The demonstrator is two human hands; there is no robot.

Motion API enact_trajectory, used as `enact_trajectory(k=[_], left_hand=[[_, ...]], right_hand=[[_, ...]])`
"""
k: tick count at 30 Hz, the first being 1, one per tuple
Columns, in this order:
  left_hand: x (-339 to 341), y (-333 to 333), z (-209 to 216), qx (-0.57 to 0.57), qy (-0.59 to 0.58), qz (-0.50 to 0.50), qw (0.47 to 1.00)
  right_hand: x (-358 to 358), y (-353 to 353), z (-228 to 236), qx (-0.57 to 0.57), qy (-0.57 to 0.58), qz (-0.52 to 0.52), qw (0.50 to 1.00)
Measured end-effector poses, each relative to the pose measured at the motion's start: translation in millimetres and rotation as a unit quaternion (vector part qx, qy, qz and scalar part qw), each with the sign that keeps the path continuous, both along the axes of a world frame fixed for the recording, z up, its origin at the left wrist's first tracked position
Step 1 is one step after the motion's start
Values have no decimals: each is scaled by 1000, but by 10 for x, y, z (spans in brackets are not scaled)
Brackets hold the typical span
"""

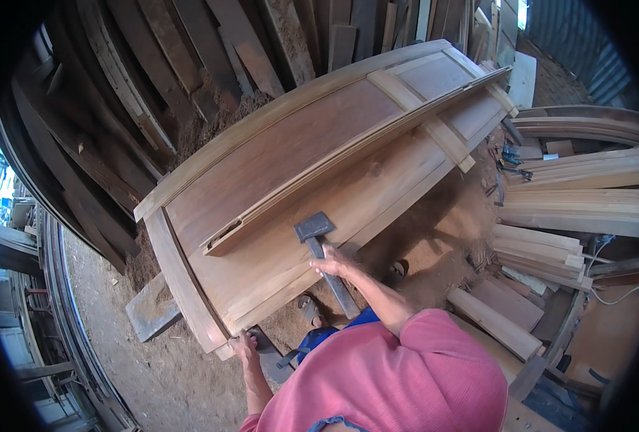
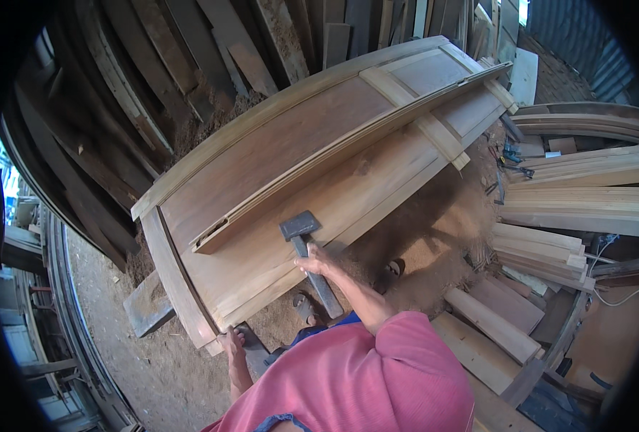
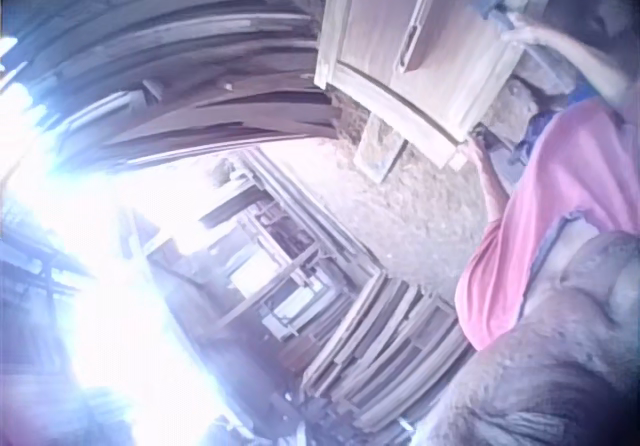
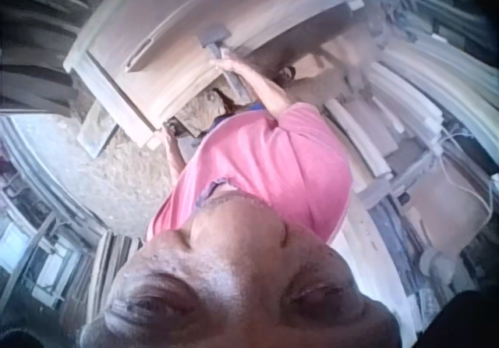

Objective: The person uses a hammer to tap wooden panels into a door frame, then walks to a storage area to retrieve buckets, stirs the liquid inside one bucket, and carries them back to the workstation.

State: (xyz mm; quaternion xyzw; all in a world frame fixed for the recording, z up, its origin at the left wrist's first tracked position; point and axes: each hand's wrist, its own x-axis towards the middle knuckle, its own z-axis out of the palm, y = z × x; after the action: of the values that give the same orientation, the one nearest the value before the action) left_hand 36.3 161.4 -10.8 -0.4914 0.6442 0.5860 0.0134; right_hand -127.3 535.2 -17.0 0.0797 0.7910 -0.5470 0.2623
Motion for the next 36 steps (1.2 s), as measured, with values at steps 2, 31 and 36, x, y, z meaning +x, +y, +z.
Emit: enact_trajectory(k=[2, 31, 36], left_hand=[[46, 75, -25, 45, 72, 19, 996], [-2148, 5951, -375, 504, -218, -303, 779], [-2284, 6255, -467, 581, -210, 19, 786]], right_hand=[[0, 296, 271, 2, -46, -7, 999], [516, 5177, 798, 280, -124, -148, 940], [407, 5395, 847, 365, -90, -101, 921]])
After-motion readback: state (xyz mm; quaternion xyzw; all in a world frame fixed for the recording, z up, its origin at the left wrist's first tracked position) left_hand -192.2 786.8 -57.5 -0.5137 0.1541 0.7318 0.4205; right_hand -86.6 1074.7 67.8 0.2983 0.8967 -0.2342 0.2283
